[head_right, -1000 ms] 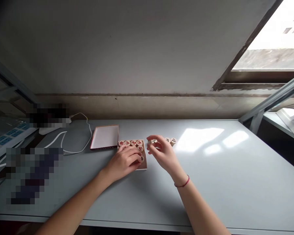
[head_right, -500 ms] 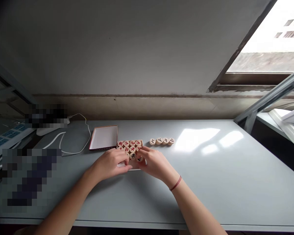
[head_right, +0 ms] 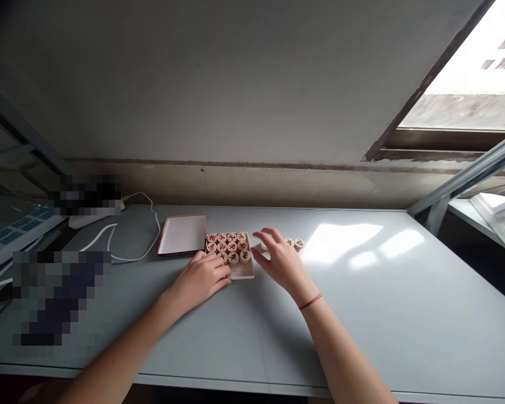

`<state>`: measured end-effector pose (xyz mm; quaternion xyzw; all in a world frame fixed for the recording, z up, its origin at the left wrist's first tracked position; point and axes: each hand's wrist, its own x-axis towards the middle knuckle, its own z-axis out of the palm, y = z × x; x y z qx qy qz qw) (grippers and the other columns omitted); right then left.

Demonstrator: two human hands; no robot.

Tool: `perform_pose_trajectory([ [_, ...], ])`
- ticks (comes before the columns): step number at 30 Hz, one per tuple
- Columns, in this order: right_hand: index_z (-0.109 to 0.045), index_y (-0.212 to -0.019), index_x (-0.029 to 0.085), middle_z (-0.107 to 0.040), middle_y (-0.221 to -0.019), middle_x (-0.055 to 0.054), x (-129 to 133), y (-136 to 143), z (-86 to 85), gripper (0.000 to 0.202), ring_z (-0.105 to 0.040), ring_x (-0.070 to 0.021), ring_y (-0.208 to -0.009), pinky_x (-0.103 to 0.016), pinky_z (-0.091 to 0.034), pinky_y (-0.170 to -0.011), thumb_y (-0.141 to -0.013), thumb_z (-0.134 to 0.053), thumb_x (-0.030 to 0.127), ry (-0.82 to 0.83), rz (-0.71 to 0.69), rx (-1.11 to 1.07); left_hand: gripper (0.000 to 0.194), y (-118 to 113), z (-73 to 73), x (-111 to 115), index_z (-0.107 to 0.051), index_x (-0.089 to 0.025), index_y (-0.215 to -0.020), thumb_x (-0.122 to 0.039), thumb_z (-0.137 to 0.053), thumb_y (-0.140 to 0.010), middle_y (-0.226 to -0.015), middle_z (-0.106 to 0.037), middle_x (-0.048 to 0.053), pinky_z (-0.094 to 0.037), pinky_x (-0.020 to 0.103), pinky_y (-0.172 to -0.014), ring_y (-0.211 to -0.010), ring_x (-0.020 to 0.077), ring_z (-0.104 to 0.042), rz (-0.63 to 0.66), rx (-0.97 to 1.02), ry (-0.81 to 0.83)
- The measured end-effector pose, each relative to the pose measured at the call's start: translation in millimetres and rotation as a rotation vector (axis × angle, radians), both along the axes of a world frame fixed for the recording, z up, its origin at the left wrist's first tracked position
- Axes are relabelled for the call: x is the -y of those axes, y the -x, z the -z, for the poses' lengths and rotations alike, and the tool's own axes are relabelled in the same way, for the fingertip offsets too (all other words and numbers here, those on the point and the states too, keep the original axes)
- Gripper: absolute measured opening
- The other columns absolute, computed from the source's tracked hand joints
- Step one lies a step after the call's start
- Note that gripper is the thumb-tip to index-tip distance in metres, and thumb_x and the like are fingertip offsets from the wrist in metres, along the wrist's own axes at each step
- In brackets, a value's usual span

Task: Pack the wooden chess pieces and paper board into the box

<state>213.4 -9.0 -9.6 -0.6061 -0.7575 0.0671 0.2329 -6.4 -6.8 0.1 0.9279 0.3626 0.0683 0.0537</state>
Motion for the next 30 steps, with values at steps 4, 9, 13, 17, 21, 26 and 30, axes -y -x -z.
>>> perform_pose_trajectory([
  [4, -0.056, -0.121, 0.023, -0.055, -0.125, -0.012, -9, -10, 5.5, 0.034, -0.063, -0.0139, -0.066, -0.027, -0.047, -0.057, -0.090, -0.044, 0.030, 0.030, 0.107, 0.134, 0.010, 2, 2.1, -3, -0.063, -0.021, -0.082, -0.030, -0.063, -0.086, -0.083, -0.062, -0.001, -0.033, 0.029, -0.072, -0.082, 0.0155, -0.057, 0.002, 0.022, -0.005],
  [9, -0.063, -0.109, 0.025, -0.066, -0.103, -0.007, -14, -15, 12.1, 0.027, -0.065, -0.0154, -0.070, -0.024, -0.044, -0.058, -0.089, -0.046, 0.025, 0.126, 0.099, 0.180, 0.009, 2, 5.1, -4, -0.063, -0.022, -0.082, -0.030, -0.064, -0.085, -0.084, -0.062, -0.001, -0.033, 0.029, -0.072, -0.082, 0.0153, -0.057, 0.013, 0.026, -0.033],
  [13, -0.065, -0.103, 0.024, -0.068, -0.097, -0.006, -13, -13, 7.1, 0.023, -0.064, -0.0161, -0.069, -0.025, -0.042, -0.057, -0.087, -0.048, 0.027, 0.092, 0.123, 0.121, 0.010, 0, 6.4, -2, -0.063, -0.022, -0.082, -0.031, -0.062, -0.086, -0.083, -0.063, -0.001, -0.038, 0.032, -0.074, -0.082, 0.0165, -0.059, -0.006, 0.079, -0.010],
  [17, -0.064, -0.101, 0.021, -0.069, -0.093, -0.006, -5, 4, -13.1, 0.025, -0.058, -0.0130, -0.056, -0.026, -0.042, -0.056, -0.086, -0.052, 0.036, -0.016, 0.131, -0.121, 0.024, -3, 6.7, -2, -0.061, -0.021, -0.092, -0.042, -0.064, -0.082, -0.091, -0.064, 0.003, -0.046, 0.037, -0.081, -0.089, 0.0209, -0.061, -0.107, 0.344, 0.006],
  [21, -0.064, -0.098, 0.021, -0.067, -0.085, -0.004, 3, 30, -32.5, 0.033, -0.043, -0.0072, -0.044, -0.024, -0.038, -0.046, -0.083, -0.056, 0.049, 0.101, 0.002, -0.436, 0.032, -3, 8.2, -6, -0.053, -0.022, -0.116, -0.035, -0.058, -0.088, -0.108, -0.062, 0.006, -0.050, 0.036, -0.089, -0.104, 0.0212, -0.060, -0.159, 0.602, -0.056],
  [26, -0.064, -0.100, 0.021, -0.066, -0.093, -0.005, 4, 45, -26.3, 0.034, -0.036, -0.0055, -0.046, -0.022, -0.033, -0.042, -0.082, -0.059, 0.049, 0.209, -0.125, -0.686, 0.025, 3, 7.5, -11, -0.055, -0.024, -0.115, -0.029, -0.054, -0.091, -0.112, -0.063, 0.005, -0.050, 0.035, -0.095, -0.111, 0.0200, -0.059, -0.138, 0.688, -0.060],
  [30, -0.064, -0.099, 0.021, -0.065, -0.087, -0.004, 4, 44, -14.8, 0.032, -0.033, -0.0058, -0.046, -0.022, -0.030, -0.041, -0.081, -0.061, 0.047, 0.241, -0.138, -0.738, 0.034, 5, 4.1, -11, -0.051, -0.024, -0.123, -0.027, -0.057, -0.089, -0.116, -0.063, 0.006, -0.051, 0.035, -0.094, -0.108, 0.0192, -0.061, -0.053, 0.648, -0.001],
])
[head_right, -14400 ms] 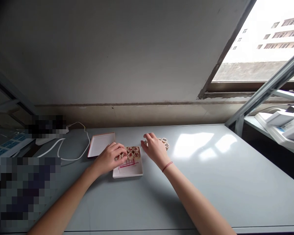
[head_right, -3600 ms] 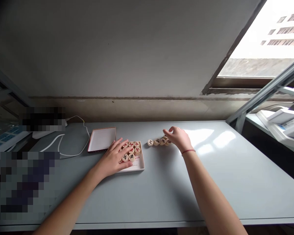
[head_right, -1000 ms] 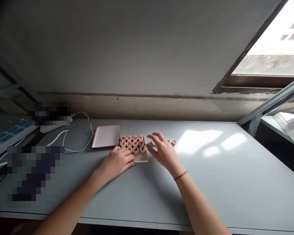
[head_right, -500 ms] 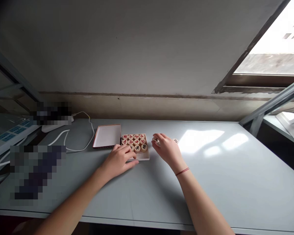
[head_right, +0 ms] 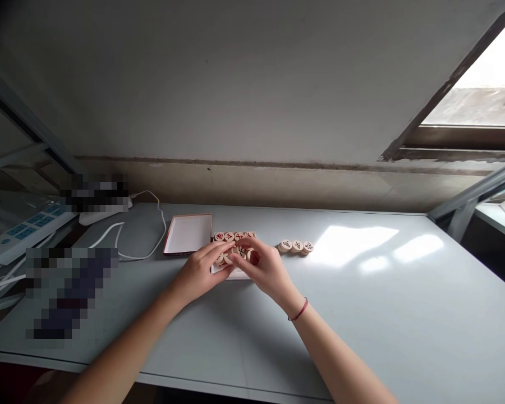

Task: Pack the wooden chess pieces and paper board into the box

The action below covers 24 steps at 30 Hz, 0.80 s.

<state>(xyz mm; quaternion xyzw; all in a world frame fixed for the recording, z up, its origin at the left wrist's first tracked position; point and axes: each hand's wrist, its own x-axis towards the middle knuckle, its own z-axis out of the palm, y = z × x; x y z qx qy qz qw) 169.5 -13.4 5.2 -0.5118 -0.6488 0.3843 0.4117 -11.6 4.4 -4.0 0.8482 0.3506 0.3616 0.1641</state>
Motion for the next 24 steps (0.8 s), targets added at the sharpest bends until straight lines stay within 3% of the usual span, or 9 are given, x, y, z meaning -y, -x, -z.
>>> perform_pose_trajectory([
  [9, -0.062, -0.099, 0.020, -0.054, -0.060, 0.002, 6, -7, 2.8, 0.034, -0.030, -0.0080, -0.047, -0.022, -0.028, -0.042, -0.086, -0.053, 0.049, -0.025, -0.037, 0.120, 0.021, 10, -15.9, 2, -0.057, -0.023, -0.106, -0.020, -0.055, -0.085, -0.107, -0.060, 0.005, -0.051, 0.031, -0.085, -0.098, 0.0177, -0.061, 0.005, -0.111, 0.129],
  [15, -0.062, -0.099, 0.019, -0.061, -0.070, -0.002, 4, -15, 4.6, 0.035, -0.035, -0.0082, -0.048, -0.023, -0.030, -0.044, -0.085, -0.055, 0.050, -0.019, 0.034, 0.098, 0.009, 29, -27.3, -6, -0.055, -0.022, -0.085, -0.015, -0.055, -0.080, -0.095, -0.058, 0.000, -0.048, 0.026, -0.080, -0.085, 0.0126, -0.059, 0.039, -0.178, 0.227],
  [20, -0.062, -0.098, 0.019, -0.060, -0.070, -0.002, 3, -14, 6.6, 0.036, -0.036, -0.0080, -0.048, -0.022, -0.032, -0.044, -0.085, -0.053, 0.051, -0.025, 0.045, 0.115, 0.010, 30, -26.2, -6, -0.054, -0.022, -0.081, -0.012, -0.056, -0.078, -0.094, -0.061, -0.001, -0.046, 0.027, -0.082, -0.091, 0.0148, -0.057, 0.111, -0.264, 0.284],
  [24, -0.061, -0.099, 0.018, -0.049, -0.056, 0.003, 5, -12, 7.3, 0.033, -0.033, -0.0083, -0.046, -0.022, -0.030, -0.043, -0.087, -0.051, 0.048, -0.051, 0.004, 0.163, 0.011, 24, -21.0, -6, -0.056, -0.022, -0.079, -0.011, -0.059, -0.075, -0.093, -0.063, 0.000, -0.047, 0.030, -0.080, -0.091, 0.0176, -0.056, 0.133, -0.327, 0.307],
])
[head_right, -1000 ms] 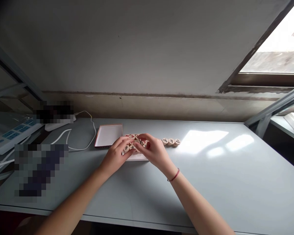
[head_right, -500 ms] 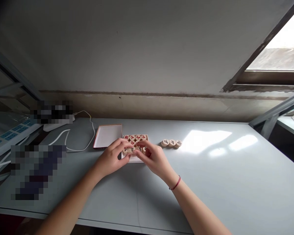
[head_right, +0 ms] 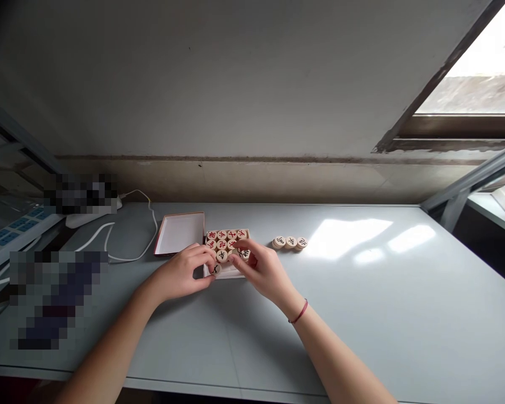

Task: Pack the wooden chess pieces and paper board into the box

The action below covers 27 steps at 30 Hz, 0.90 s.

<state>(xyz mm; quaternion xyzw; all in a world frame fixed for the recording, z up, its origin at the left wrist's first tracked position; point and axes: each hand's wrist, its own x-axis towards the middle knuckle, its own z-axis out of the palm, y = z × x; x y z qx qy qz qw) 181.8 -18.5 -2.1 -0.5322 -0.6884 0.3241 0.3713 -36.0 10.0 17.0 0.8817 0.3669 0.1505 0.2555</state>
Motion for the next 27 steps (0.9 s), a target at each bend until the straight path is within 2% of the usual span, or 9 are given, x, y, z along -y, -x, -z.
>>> perform_pose_trajectory([
  [3, -0.061, -0.098, 0.019, -0.042, -0.053, 0.006, 2, 3, -1.2, 0.029, -0.033, -0.0084, -0.046, -0.021, -0.030, -0.044, -0.088, -0.051, 0.045, -0.015, -0.025, 0.058, 0.011, -1, 0.7, 0, -0.056, -0.021, -0.077, -0.011, -0.059, -0.074, -0.090, -0.063, -0.001, -0.047, 0.030, -0.078, -0.088, 0.0177, -0.054, -0.019, -0.034, -0.015],
  [8, -0.060, -0.094, 0.020, -0.050, -0.057, 0.004, 4, 11, 0.3, 0.025, -0.037, -0.0079, -0.046, -0.021, -0.033, -0.046, -0.088, -0.052, 0.044, -0.071, -0.062, 0.139, 0.007, 0, -0.1, 1, -0.060, -0.022, -0.078, -0.017, -0.063, -0.074, -0.090, -0.058, 0.001, -0.048, 0.031, -0.078, -0.087, 0.0181, -0.053, -0.037, -0.082, -0.101],
  [12, -0.059, -0.098, 0.022, -0.056, -0.063, 0.002, 6, 16, 8.3, 0.021, -0.047, -0.0100, -0.051, -0.022, -0.040, -0.050, -0.086, -0.056, 0.039, -0.162, 0.069, 0.185, 0.018, 2, 2.6, 2, -0.067, -0.027, -0.092, -0.027, -0.068, -0.074, -0.108, -0.051, 0.003, -0.048, 0.036, -0.086, -0.099, 0.0216, -0.052, -0.064, -0.099, -0.123],
  [14, -0.060, -0.096, 0.022, -0.060, -0.070, 0.000, 8, 19, 11.6, 0.016, -0.054, -0.0122, -0.059, -0.024, -0.045, -0.055, -0.085, -0.057, 0.034, -0.206, 0.098, 0.189, 0.012, 3, 3.8, 2, -0.069, -0.028, -0.086, -0.029, -0.068, -0.074, -0.112, -0.050, 0.003, -0.047, 0.037, -0.089, -0.102, 0.0226, -0.051, -0.064, -0.129, -0.102],
  [16, -0.060, -0.098, 0.022, -0.065, -0.084, -0.004, 10, 24, 13.6, 0.013, -0.061, -0.0146, -0.072, -0.027, -0.050, -0.064, -0.086, -0.056, 0.026, -0.248, 0.041, 0.154, 0.007, 5, 4.2, 1, -0.069, -0.027, -0.081, -0.030, -0.068, -0.075, -0.112, -0.050, 0.003, -0.047, 0.038, -0.090, -0.103, 0.0229, -0.051, -0.065, -0.141, -0.095],
  [19, -0.059, -0.104, 0.023, -0.066, -0.103, -0.007, 13, 34, 14.8, 0.020, -0.063, -0.0175, -0.089, -0.031, -0.053, -0.076, -0.087, -0.050, 0.016, -0.295, -0.045, 0.102, 0.019, 11, 2.1, -1, -0.067, -0.028, -0.093, -0.032, -0.068, -0.074, -0.113, -0.049, 0.003, -0.048, 0.035, -0.087, -0.102, 0.0220, -0.054, -0.085, -0.105, -0.112],
  [22, -0.059, -0.104, 0.023, -0.066, -0.103, -0.007, 14, 43, 15.7, 0.022, -0.063, -0.0191, -0.092, -0.035, -0.054, -0.079, -0.086, -0.049, 0.013, -0.306, -0.056, 0.134, 0.030, 15, -2.7, -4, -0.062, -0.029, -0.105, -0.030, -0.065, -0.075, -0.115, -0.049, 0.003, -0.050, 0.030, -0.080, -0.097, 0.0196, -0.058, -0.118, -0.075, -0.104],
  [27, -0.060, -0.099, 0.022, -0.066, -0.103, -0.007, 15, 48, 16.8, 0.019, -0.065, -0.0185, -0.088, -0.034, -0.054, -0.075, -0.087, -0.049, 0.012, -0.337, -0.109, 0.219, 0.030, 16, -7.1, -8, -0.060, -0.027, -0.108, -0.024, -0.055, -0.078, -0.114, -0.052, 0.003, -0.050, 0.029, -0.083, -0.096, 0.0183, -0.060, -0.170, -0.047, -0.109],
])
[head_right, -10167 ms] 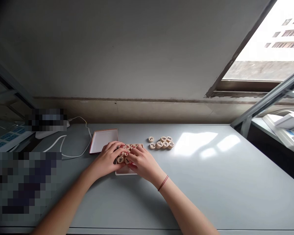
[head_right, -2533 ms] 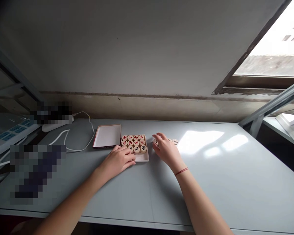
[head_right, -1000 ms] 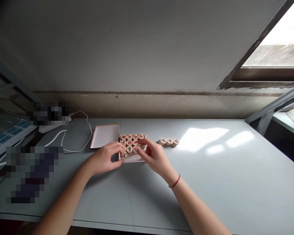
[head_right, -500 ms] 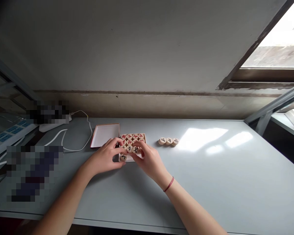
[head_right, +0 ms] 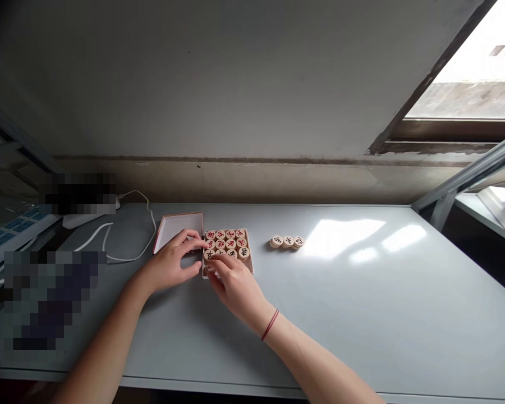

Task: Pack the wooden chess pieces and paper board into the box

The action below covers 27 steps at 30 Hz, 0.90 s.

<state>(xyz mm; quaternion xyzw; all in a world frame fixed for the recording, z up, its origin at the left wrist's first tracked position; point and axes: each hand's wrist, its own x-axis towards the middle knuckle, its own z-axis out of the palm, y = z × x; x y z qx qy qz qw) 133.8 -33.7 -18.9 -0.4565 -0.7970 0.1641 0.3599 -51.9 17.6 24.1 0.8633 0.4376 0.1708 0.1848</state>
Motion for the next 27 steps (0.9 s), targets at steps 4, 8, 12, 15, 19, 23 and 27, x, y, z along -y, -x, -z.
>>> perform_pose_trajectory([
  [4, -0.062, -0.097, 0.021, -0.063, -0.101, -0.009, 3, 1, 0.4, 0.020, -0.064, -0.0167, -0.081, -0.031, -0.055, -0.069, -0.089, -0.046, 0.014, 0.012, -0.027, 0.053, 0.031, -1, 5.3, -1, -0.060, -0.027, -0.110, -0.024, -0.054, -0.080, -0.115, -0.054, 0.003, -0.050, 0.030, -0.085, -0.099, 0.0188, -0.060, 0.003, 0.019, -0.026],
  [8, -0.063, -0.098, 0.022, -0.064, -0.098, -0.008, 3, -1, -1.4, 0.021, -0.063, -0.0170, -0.081, -0.032, -0.054, -0.072, -0.088, -0.046, 0.014, -0.015, -0.060, 0.048, 0.027, -2, 10.8, -2, -0.061, -0.026, -0.108, -0.024, -0.053, -0.082, -0.114, -0.054, 0.004, -0.050, 0.031, -0.087, -0.101, 0.0192, -0.059, 0.019, 0.037, -0.045],
  [12, -0.063, -0.098, 0.021, -0.065, -0.102, -0.009, -10, -27, -7.7, 0.021, -0.063, -0.0173, -0.083, -0.031, -0.053, -0.074, -0.089, -0.045, 0.017, -0.078, 0.067, 0.041, 0.021, -5, 10.9, -1, -0.064, -0.025, -0.099, -0.021, -0.053, -0.082, -0.111, -0.055, 0.003, -0.050, 0.032, -0.087, -0.099, 0.0184, -0.059, 0.044, 0.047, -0.059],
  [15, -0.061, -0.109, 0.017, -0.058, -0.119, -0.013, -23, -58, -12.0, 0.027, -0.061, -0.0140, -0.064, -0.030, -0.050, -0.059, -0.088, -0.045, 0.021, 0.008, 0.413, 0.208, 0.019, -9, 9.9, 1, -0.064, -0.025, -0.096, -0.020, -0.053, -0.082, -0.109, -0.056, 0.003, -0.050, 0.031, -0.083, -0.096, 0.0181, -0.060, 0.044, 0.041, -0.049],
  [19, -0.056, -0.121, 0.020, -0.058, -0.123, -0.012, -32, -84, -11.2, 0.036, -0.062, -0.0167, -0.067, -0.029, -0.044, -0.056, -0.086, -0.045, 0.021, 0.203, 0.621, 0.475, 0.018, -11, 10.9, 2, -0.065, -0.024, -0.094, -0.020, -0.053, -0.082, -0.106, -0.057, 0.003, -0.050, 0.031, -0.081, -0.094, 0.0183, -0.060, 0.043, 0.036, -0.044],
  [23, -0.058, -0.118, 0.019, -0.065, -0.111, -0.010, -35, -91, -1.5, 0.035, -0.063, -0.0174, -0.073, -0.027, -0.043, -0.062, -0.087, -0.042, 0.017, 0.298, 0.585, 0.535, 0.016, -12, 11.5, 2, -0.065, -0.024, -0.093, -0.021, -0.054, -0.082, -0.106, -0.057, 0.003, -0.051, 0.031, -0.081, -0.095, 0.0183, -0.060, 0.049, 0.043, -0.049],
  [27, -0.062, -0.112, 0.018, -0.067, -0.106, -0.011, -37, -93, 2.6, 0.032, -0.063, -0.0184, -0.076, -0.029, -0.043, -0.065, -0.087, -0.041, 0.015, 0.290, 0.558, 0.526, 0.013, -15, 13.5, 3, -0.065, -0.023, -0.091, -0.021, -0.056, -0.083, -0.103, -0.059, 0.003, -0.051, 0.032, -0.081, -0.093, 0.0185, -0.060, 0.090, 0.044, -0.100],
])
